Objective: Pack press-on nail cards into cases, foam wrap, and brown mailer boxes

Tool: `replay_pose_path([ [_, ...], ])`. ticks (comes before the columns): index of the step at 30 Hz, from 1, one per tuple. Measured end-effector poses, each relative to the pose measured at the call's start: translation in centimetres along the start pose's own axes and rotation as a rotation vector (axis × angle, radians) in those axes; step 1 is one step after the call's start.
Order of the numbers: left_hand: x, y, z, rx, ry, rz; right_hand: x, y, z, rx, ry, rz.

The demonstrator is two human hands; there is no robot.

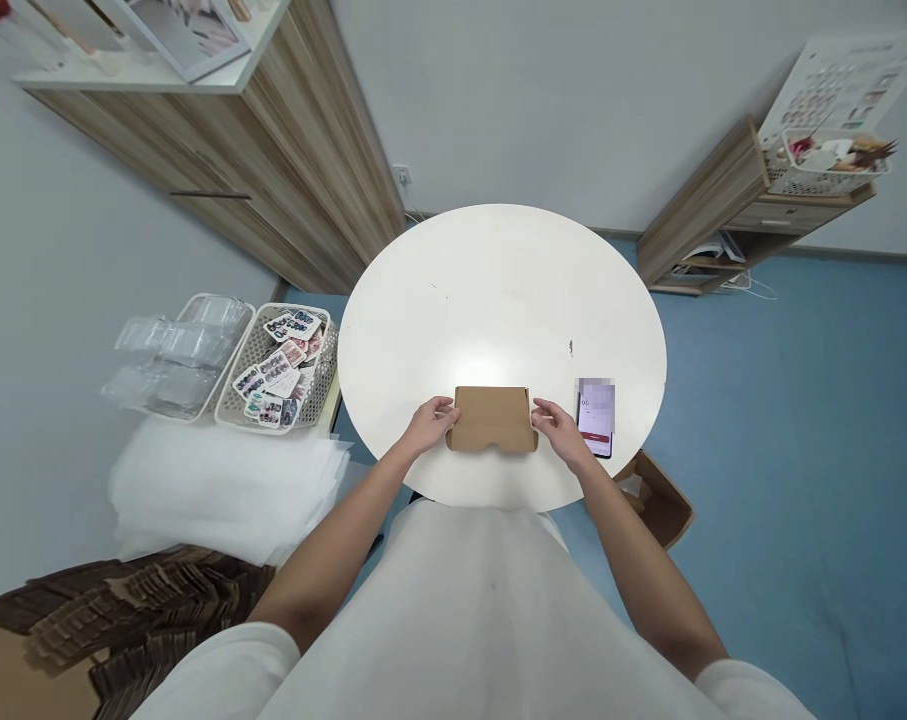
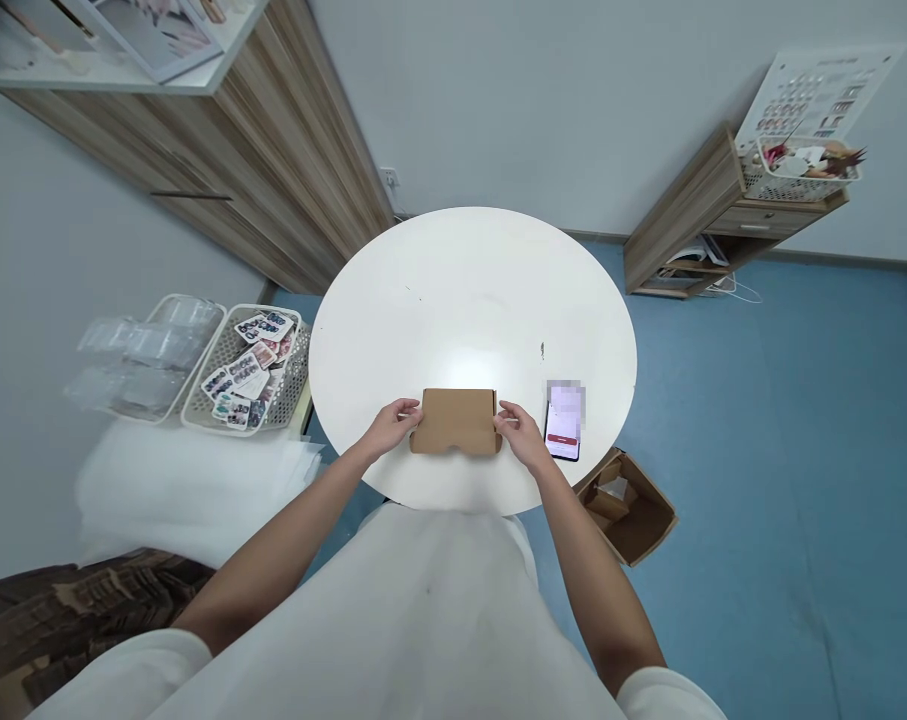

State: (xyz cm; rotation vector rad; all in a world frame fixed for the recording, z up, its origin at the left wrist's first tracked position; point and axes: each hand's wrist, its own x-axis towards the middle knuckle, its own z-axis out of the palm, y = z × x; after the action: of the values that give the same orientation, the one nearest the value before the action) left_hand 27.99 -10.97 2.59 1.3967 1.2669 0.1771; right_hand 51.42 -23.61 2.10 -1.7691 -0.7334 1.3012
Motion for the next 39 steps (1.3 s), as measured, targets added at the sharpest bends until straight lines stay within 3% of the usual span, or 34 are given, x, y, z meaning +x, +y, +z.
replay_pose_path([
  [7,0.2,-2.2,1.4,0.181,0.059,-0.059,-0.2,2.2,1.5,-0.279,0.101,0.115],
  [13,0.3,-2.9,2.3,0.344,0.101,-0.028,0.1,3.0,2.2,-0.501,0.159,0.109],
  [19,-1.1,-3.7,2.4,0.393,0.184,0.175,-0.5,3.7,2.1,-0.552,0.247,-0.114],
  [24,-3.2,-5.1,2.4,0.472,0.127,0.308,-2.2,4.9,1.5,-0.626,0.182,-0.248],
  [30,-3.7,-5.8,3.3,0.511,0.028,0.33,-3.0,6.5,2.1,-0.767,0.071,-0.395],
  [39,-3.4,-4.6,3.0,0.456,0.087,0.4,-2.3,5.9,1.9,-0.807,-0.005,-0.498],
])
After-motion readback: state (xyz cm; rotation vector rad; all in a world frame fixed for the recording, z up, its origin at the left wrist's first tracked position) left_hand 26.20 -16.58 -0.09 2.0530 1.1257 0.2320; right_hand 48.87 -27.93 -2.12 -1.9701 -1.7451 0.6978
